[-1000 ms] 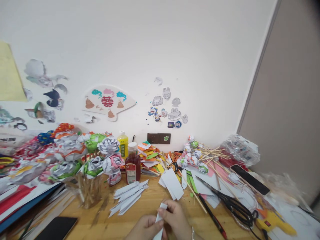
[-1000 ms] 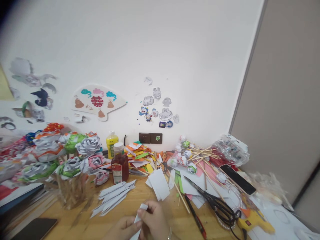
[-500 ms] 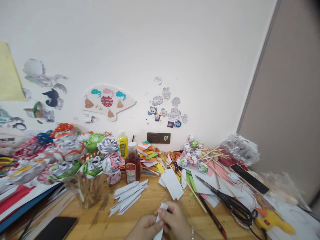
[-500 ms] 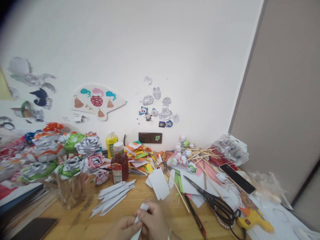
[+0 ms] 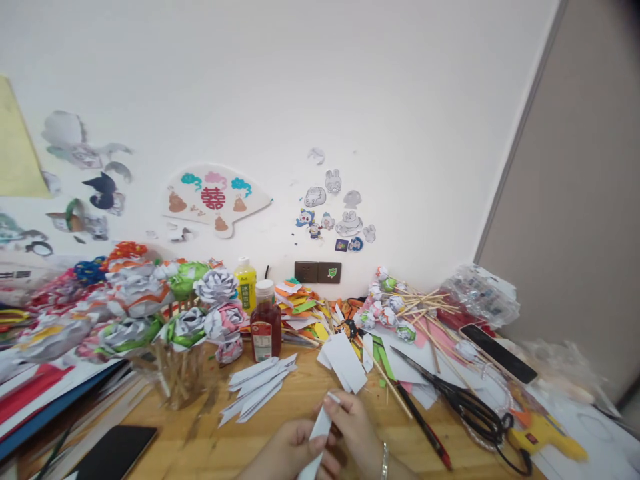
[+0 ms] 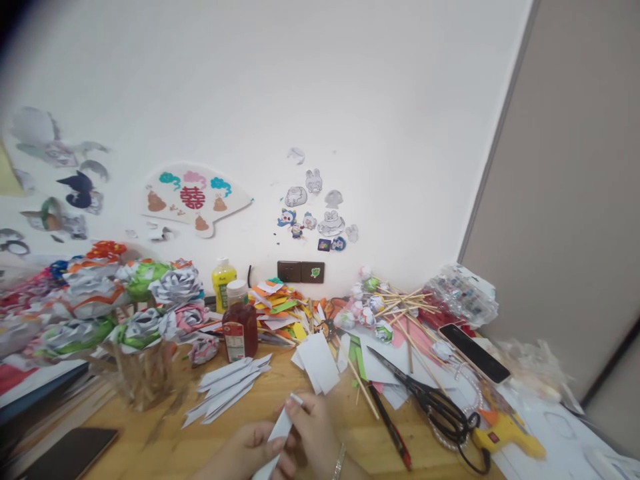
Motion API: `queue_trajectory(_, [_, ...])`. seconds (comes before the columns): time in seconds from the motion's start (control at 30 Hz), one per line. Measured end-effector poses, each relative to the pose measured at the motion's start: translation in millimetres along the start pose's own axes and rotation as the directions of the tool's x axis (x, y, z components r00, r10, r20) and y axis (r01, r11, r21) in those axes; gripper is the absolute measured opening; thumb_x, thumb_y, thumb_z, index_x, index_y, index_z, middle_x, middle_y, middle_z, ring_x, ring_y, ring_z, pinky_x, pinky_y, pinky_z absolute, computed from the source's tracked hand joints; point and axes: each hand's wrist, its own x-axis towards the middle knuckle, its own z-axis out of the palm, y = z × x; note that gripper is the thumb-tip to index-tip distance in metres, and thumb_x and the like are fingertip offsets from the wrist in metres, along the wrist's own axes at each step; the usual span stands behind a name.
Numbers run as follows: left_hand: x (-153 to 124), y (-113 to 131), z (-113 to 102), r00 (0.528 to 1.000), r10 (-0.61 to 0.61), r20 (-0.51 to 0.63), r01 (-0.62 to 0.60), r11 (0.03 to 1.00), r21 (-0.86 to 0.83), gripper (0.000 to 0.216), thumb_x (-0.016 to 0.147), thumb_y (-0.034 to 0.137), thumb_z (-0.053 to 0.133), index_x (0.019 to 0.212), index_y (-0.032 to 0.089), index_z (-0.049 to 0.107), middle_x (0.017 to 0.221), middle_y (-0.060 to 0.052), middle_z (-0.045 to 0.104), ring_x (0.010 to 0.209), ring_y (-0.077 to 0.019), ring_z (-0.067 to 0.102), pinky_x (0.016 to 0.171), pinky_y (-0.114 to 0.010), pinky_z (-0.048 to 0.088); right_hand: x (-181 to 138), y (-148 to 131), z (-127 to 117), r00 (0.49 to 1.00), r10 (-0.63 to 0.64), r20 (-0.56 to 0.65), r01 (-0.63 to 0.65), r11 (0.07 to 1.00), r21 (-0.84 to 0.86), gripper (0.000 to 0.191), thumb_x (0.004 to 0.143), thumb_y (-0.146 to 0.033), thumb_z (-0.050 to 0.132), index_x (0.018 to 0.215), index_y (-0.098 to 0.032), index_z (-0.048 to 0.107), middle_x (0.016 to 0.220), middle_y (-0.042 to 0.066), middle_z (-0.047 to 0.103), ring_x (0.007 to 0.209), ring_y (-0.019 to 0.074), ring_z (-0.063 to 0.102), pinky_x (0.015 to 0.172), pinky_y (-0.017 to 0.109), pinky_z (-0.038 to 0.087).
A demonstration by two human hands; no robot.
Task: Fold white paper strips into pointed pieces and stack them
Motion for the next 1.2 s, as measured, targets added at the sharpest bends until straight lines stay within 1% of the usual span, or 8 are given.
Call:
queue_trajectory(0.1, [-3,4,0,0.999,0.032,0.002,-0.032,0.999,-0.004,0.039,0.061,0.044,0.060,0.078,0.010,0.054,0.075,-0.011,0.065,0.061,-0.0164,0.062,0.053,-0.023,0.044,2,1,-2,0.998,0.014,-0.063,-0.014,1.000,0.007,0.040,0.066,-0.049,0.054,0.064,-0.010,0.059,0.045,-0.004,0.043,0.041,0.0071,0.038,0.039,0.017,0.028])
queue_trajectory(0.2, [-4,5,1,0.999,0.033,-0.025,-0.033,0.999,0.003,0.036,0.063,0.043,0.060,0.077,0.010,0.053,0.074,-0.010,0.065,0.061,-0.0160,0.062,0.053,-0.022,0.043,2,-1,-3,0.995,0.016,-0.099,-0.018,1.000,-0.015,0.039,0.064,-0.049,0.055,0.063,-0.010,0.059,0.045,-0.004,0.043,0.042,0.0078,0.039,0.040,0.018,0.029])
queue_trajectory(0.33, [-2,2,0,0.999,0.016,-0.049,-0.016,1.000,0.003,0.036,0.064,0.043,0.058,0.075,0.010,0.052,0.070,-0.009,0.065,0.058,-0.0162,0.062,0.053,-0.024,0.043,2,-3,-2,0.995,-0.011,-0.099,0.005,0.998,-0.061,0.039,0.065,-0.048,0.055,0.063,-0.009,0.060,0.047,-0.002,0.045,0.044,0.0087,0.041,0.041,0.019,0.030])
queue_trajectory(0.57, [-4,1,-4,0.999,0.030,0.043,-0.031,0.999,0.018,0.030,0.065,0.035,0.060,0.081,0.010,0.055,0.078,-0.009,0.065,0.067,-0.0164,0.062,0.058,-0.023,0.044,3,-2,-5,0.993,-0.035,-0.116,0.024,0.996,-0.090,0.038,0.068,-0.047,0.052,0.063,-0.010,0.058,0.046,-0.004,0.041,0.042,0.0080,0.039,0.039,0.018,0.028])
queue_trajectory(0.83, [-8,8,1,1.000,0.007,0.024,-0.009,0.998,0.058,0.029,0.067,0.037,0.057,0.078,0.010,0.056,0.078,-0.009,0.065,0.068,-0.0167,0.062,0.058,-0.023,0.044,6,-4,-8,0.989,-0.059,-0.134,0.044,0.992,-0.118,0.037,0.069,-0.046,0.051,0.063,-0.010,0.059,0.046,-0.003,0.042,0.043,0.0088,0.040,0.040,0.018,0.029])
queue_trajectory(0.93, [-9,9,3,1.000,-0.010,0.009,0.010,0.998,0.064,0.033,0.069,0.042,0.053,0.077,0.010,0.056,0.079,-0.010,0.065,0.068,-0.0175,0.062,0.060,-0.025,0.045,6,-6,-9,0.985,-0.048,-0.166,0.031,0.994,-0.104,0.036,0.068,-0.046,0.053,0.063,-0.010,0.059,0.045,-0.004,0.042,0.043,0.0086,0.040,0.040,0.018,0.029])
queue_trajectory(1.07, [-6,5,1,0.998,-0.012,-0.064,0.017,0.998,0.068,0.035,0.067,0.044,0.054,0.075,0.011,0.055,0.074,-0.008,0.065,0.064,-0.0168,0.063,0.057,-0.025,0.046,4,-9,-8,0.985,-0.030,-0.170,0.022,0.999,-0.044,0.037,0.065,-0.047,0.055,0.062,-0.010,0.059,0.045,-0.004,0.043,0.043,0.0085,0.040,0.040,0.018,0.030])
queue_trajectory(1.2, [-2,1,1,0.992,-0.012,-0.124,0.022,0.997,0.074,0.037,0.064,0.046,0.056,0.074,0.011,0.054,0.070,-0.007,0.066,0.061,-0.0162,0.063,0.055,-0.024,0.046,1,-7,-4,0.985,0.091,-0.143,-0.075,0.991,0.115,0.041,0.062,-0.052,0.056,0.072,-0.012,0.059,0.047,-0.005,0.042,0.042,0.0085,0.041,0.039,0.018,0.031])
